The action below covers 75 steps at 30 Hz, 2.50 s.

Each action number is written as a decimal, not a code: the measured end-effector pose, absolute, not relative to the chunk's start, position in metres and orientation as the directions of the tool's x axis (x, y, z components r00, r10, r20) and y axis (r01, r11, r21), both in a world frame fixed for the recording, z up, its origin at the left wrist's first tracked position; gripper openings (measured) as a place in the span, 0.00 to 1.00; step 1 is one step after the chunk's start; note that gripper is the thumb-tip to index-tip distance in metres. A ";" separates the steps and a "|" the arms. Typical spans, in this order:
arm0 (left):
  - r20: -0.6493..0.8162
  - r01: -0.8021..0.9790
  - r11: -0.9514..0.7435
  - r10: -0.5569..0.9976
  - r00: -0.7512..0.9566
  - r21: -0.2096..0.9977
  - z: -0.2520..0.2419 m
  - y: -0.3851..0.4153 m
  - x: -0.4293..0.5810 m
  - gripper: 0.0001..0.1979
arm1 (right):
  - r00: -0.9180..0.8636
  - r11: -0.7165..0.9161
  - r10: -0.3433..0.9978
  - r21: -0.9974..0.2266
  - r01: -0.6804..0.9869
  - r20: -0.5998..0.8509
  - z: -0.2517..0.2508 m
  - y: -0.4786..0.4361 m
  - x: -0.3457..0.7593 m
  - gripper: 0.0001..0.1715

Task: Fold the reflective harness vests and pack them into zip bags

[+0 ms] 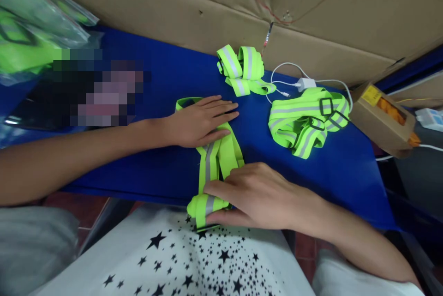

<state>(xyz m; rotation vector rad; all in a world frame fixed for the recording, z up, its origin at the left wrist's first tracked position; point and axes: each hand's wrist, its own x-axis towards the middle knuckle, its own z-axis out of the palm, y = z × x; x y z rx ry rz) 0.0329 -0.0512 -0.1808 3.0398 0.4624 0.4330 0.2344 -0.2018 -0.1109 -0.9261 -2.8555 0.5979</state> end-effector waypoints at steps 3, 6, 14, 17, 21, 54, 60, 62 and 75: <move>0.274 0.278 -0.958 0.287 0.918 0.072 -0.180 -0.051 0.033 0.28 | -0.822 0.761 0.570 -0.390 0.519 0.019 -0.117 -0.196 0.235 0.24; 0.284 0.264 -0.962 0.273 0.919 0.069 -0.179 -0.046 0.034 0.27 | -0.813 0.715 0.581 -0.457 0.529 -0.033 -0.120 -0.187 0.236 0.24; 0.317 0.236 -0.969 0.247 0.916 0.074 -0.183 -0.036 0.035 0.26 | -0.800 0.774 0.586 -0.379 0.507 0.128 -0.123 -0.182 0.228 0.25; 0.321 0.241 -0.967 0.256 0.912 0.087 -0.184 -0.035 0.033 0.25 | -0.790 0.823 0.559 -0.280 0.493 0.252 -0.129 -0.184 0.224 0.21; 0.329 0.237 -0.967 0.255 0.909 0.094 -0.183 -0.033 0.032 0.24 | -0.786 0.839 0.544 -0.156 0.522 0.294 -0.140 -0.185 0.223 0.16; 0.317 0.030 -0.991 0.069 0.946 0.128 -0.173 -0.080 0.042 0.22 | -0.845 0.533 0.519 -0.725 0.437 -0.128 -0.107 -0.183 0.235 0.20; 0.278 0.035 -0.992 0.068 0.958 0.125 -0.174 -0.076 0.042 0.21 | -0.878 0.695 0.478 -0.603 0.391 -0.019 -0.111 -0.170 0.224 0.22; 0.254 0.016 -0.995 0.041 0.966 0.101 -0.174 -0.074 0.041 0.20 | -0.870 0.805 0.474 -0.467 0.366 0.136 -0.115 -0.169 0.220 0.23; 0.281 0.178 -0.983 0.180 0.943 0.032 -0.172 -0.063 0.037 0.18 | -0.825 0.862 0.506 -0.124 0.491 0.251 -0.127 -0.178 0.219 0.24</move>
